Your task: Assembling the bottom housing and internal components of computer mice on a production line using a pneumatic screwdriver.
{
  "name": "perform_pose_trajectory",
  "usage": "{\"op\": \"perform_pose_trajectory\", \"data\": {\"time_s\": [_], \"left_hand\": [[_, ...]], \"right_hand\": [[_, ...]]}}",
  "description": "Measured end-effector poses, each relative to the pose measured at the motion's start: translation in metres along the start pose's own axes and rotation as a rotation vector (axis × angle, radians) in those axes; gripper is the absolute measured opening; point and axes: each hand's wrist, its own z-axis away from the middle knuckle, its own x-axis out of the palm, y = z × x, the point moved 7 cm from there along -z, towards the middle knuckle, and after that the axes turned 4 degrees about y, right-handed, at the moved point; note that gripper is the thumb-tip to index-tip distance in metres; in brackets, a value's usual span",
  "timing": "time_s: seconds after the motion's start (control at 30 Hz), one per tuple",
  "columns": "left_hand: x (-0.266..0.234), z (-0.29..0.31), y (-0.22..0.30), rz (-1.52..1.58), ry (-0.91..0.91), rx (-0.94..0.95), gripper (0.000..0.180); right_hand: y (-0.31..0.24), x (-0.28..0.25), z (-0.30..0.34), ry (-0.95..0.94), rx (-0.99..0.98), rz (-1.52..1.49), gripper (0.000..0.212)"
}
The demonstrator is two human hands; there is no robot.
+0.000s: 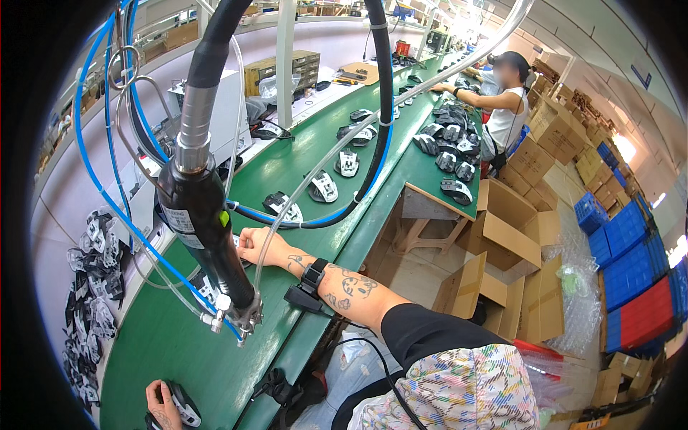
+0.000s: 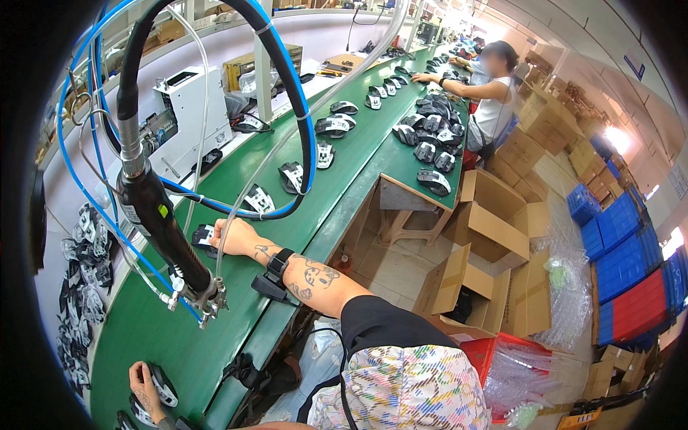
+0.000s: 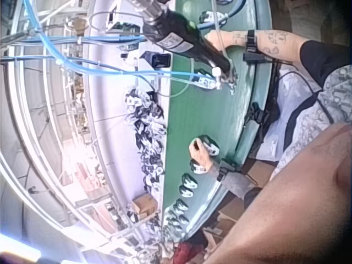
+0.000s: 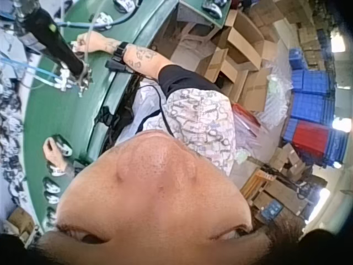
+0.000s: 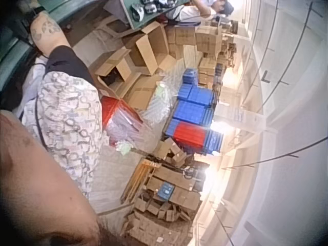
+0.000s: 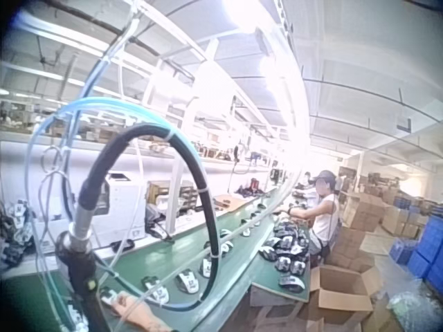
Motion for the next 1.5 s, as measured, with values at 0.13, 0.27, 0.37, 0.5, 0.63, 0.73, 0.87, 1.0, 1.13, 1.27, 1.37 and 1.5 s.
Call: {"op": "perform_pose_trajectory", "data": {"time_s": [0.13,0.27,0.37,0.5,0.63,0.73,0.87,1.0,1.13,1.27,1.37,1.5], "left_hand": [[0.000,0.001,0.002,-0.003,0.003,0.005,0.026],[-0.001,0.000,0.002,-0.028,0.010,0.012,0.027],[0.000,0.000,0.002,-0.020,0.004,0.015,0.026],[-0.001,0.000,-0.003,0.004,-0.002,0.021,0.025],[0.000,-0.001,-0.003,0.022,-0.006,0.034,0.024],[0.001,-0.001,-0.004,0.026,-0.008,0.034,0.024],[0.001,0.000,-0.002,0.021,0.001,0.031,0.023],[0.001,-0.001,-0.002,0.003,-0.002,0.013,0.024],[0.001,-0.001,-0.005,0.010,-0.001,0.030,0.023],[0.001,-0.001,-0.007,0.004,0.006,0.027,0.024],[0.001,-0.001,-0.008,0.002,0.008,0.025,0.024],[0.001,-0.001,-0.009,-0.007,0.015,0.024,0.023]], "right_hand": [[-0.001,-0.001,0.001,-0.021,0.028,0.004,0.027],[0.001,0.000,0.000,-0.041,0.052,0.016,0.027],[0.002,0.001,0.001,-0.069,0.080,-0.011,0.027],[-0.004,-0.001,0.002,-0.051,0.057,0.004,0.027],[-0.004,-0.003,0.002,-0.033,0.057,0.011,0.027],[-0.004,-0.004,0.002,-0.026,0.055,0.008,0.026],[-0.004,-0.005,0.003,-0.023,0.054,0.015,0.026],[-0.005,-0.005,0.004,-0.040,0.063,-0.005,0.026],[-0.005,-0.004,0.004,-0.066,0.081,-0.027,0.028],[-0.004,-0.004,0.003,0.001,-0.003,-0.024,0.028],[-0.005,-0.004,0.002,0.005,-0.017,-0.018,0.029],[-0.002,-0.004,0.001,0.000,-0.007,-0.013,0.029]]}}
